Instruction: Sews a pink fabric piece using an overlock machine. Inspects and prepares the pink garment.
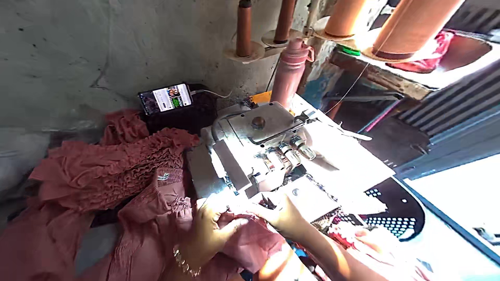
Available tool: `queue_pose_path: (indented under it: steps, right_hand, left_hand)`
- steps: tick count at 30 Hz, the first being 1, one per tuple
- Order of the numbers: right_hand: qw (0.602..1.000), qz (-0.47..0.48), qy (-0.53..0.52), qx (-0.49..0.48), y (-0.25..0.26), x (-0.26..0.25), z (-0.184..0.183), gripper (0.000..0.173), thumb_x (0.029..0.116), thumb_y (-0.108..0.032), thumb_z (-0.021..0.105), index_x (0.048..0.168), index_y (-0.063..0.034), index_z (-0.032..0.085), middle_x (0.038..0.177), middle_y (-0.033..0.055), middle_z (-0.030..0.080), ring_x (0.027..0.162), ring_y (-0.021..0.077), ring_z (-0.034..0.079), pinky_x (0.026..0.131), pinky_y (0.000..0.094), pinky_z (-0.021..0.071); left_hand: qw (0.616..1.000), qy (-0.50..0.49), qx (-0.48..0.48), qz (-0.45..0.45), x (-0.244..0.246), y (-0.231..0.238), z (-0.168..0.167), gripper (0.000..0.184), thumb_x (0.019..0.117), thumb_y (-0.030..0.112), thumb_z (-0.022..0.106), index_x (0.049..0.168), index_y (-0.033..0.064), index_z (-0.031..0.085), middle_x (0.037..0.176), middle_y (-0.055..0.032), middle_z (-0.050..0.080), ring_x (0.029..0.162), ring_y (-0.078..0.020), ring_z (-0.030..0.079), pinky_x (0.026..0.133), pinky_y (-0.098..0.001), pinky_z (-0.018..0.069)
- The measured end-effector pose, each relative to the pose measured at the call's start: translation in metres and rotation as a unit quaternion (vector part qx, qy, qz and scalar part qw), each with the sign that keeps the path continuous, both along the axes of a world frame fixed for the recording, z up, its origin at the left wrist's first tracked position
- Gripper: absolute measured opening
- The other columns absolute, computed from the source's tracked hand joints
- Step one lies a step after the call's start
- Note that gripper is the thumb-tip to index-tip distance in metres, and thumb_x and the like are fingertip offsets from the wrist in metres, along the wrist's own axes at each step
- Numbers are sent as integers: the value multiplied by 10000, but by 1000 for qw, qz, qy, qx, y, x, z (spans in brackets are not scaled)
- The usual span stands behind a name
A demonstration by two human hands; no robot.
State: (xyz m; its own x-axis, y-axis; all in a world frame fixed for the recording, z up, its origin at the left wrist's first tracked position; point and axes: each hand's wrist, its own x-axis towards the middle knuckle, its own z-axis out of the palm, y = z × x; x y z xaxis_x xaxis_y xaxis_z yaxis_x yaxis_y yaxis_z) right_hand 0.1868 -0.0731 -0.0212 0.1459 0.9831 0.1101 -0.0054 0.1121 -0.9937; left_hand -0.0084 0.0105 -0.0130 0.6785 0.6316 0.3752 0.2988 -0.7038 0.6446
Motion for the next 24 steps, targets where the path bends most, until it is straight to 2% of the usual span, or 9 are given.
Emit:
queue_pose_path:
  steps: [2, 4, 7, 15, 21, 23, 24]
  right_hand:
    - [998, 14, 53, -30, -2, -1, -1, 85, 950, -112, 666, 881, -98, 716, 686, -143, 617, 550, -106, 490, 522, 102, 412]
    - [990, 29, 121, -70, -5, -1, 0, 114, 972, -83, 627, 896, -111, 706, 672, -133, 615, 473, -90, 440, 445, 105, 372]
    - [978, 46, 180, -96, -8, -1, -1, 164, 999, -73, 573, 891, -128, 684, 665, -126, 611, 442, -81, 418, 413, 106, 354]
    - [983, 41, 165, -73, -6, -5, -8, 122, 987, -97, 623, 888, -124, 689, 637, -138, 570, 449, -79, 414, 426, 113, 356]
    - [990, 14, 139, -12, -11, -8, -16, 117, 990, -90, 603, 919, -109, 695, 660, -151, 572, 476, -94, 429, 448, 104, 371]
    - [995, 4, 90, 40, -12, -9, -19, 111, 990, -141, 603, 912, -108, 676, 685, -155, 563, 527, -110, 453, 491, 93, 393]
    - [996, -6, 56, 72, -12, -10, -21, 130, 987, -189, 637, 921, -85, 678, 724, -134, 589, 589, -109, 491, 546, 94, 421]
  left_hand:
    - [1000, -13, 5, 7, 0, 0, -1, 270, 823, 387, 753, 806, 118, 737, 862, 13, 716, 906, -75, 637, 903, -363, 430]
    - [1000, -25, 13, 8, -2, 0, -3, 252, 821, 366, 747, 781, 119, 720, 818, 19, 699, 867, -61, 622, 898, -334, 416]
    - [999, -30, 11, 13, -4, 1, -7, 280, 838, 416, 741, 773, 145, 719, 816, 42, 698, 850, -44, 613, 922, -362, 388]
    - [998, -29, -13, 48, 1, -3, -6, 226, 799, 426, 759, 818, 201, 754, 888, 110, 717, 912, 5, 606, 961, -387, 353]
    - [996, -3, -20, 82, 4, -5, -4, 268, 794, 454, 759, 810, 192, 708, 827, 112, 675, 860, 8, 594, 969, -402, 341]
    - [996, -9, -19, 85, 7, -5, -4, 269, 793, 456, 764, 796, 194, 702, 818, 112, 673, 851, 3, 597, 964, -413, 345]
    - [996, -9, -16, 88, 8, -6, -4, 265, 792, 452, 762, 791, 193, 701, 813, 108, 672, 847, -4, 598, 959, -419, 345]
